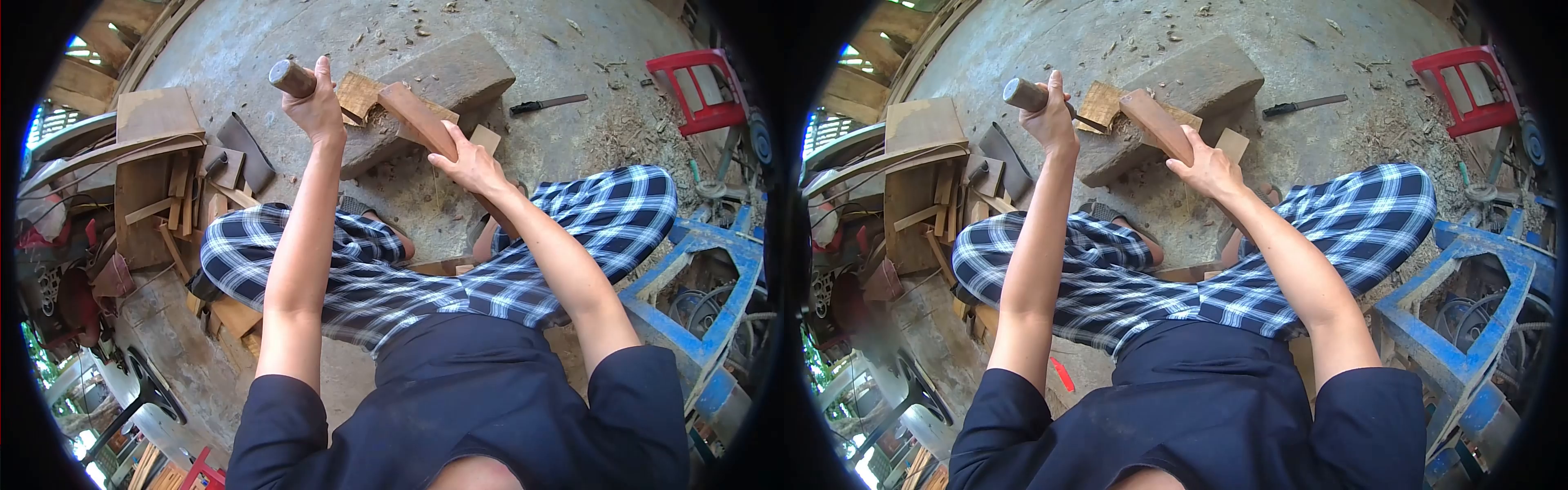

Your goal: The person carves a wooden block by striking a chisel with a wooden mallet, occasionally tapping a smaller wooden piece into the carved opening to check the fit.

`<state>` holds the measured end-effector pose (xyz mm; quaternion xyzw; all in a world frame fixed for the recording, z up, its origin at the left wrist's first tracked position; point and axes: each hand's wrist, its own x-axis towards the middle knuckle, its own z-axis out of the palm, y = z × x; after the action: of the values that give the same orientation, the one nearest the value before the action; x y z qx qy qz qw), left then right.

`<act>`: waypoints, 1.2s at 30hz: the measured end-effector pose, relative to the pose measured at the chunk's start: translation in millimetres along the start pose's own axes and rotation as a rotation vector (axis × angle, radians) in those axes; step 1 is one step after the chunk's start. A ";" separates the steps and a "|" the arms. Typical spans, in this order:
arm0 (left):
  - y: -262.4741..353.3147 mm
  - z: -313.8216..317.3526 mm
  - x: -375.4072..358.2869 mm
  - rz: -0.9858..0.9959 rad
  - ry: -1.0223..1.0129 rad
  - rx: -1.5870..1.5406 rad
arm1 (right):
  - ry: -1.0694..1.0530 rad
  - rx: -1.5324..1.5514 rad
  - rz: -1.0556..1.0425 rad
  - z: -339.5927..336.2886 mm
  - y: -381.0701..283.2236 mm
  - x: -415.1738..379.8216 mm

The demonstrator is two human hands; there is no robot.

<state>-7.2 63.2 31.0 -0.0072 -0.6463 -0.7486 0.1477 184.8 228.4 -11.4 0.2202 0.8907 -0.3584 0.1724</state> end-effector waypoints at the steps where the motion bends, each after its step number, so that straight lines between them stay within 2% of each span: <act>1: 1.8 1.3 -1.1 0.012 0.008 0.003 | -0.003 -0.001 0.002 0.5 0.3 0.1; 24: -0.9 2.3 -4.0 0.005 -0.017 0.005 | -0.016 0.025 0.013 -1.5 -2.3 -3.4; 34: -12.4 1.5 -4.1 0.074 -0.034 0.082 | -0.013 0.021 0.026 -7.3 -10.0 -3.1; 36: -10.4 3.8 -6.1 0.084 -0.037 0.088 | -0.152 0.440 0.019 -23.1 -20.2 -0.4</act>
<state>-4.5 69.5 20.4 -0.0418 -0.6806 -0.7121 0.1673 171.3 231.7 15.9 0.2332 0.7734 -0.5580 0.1903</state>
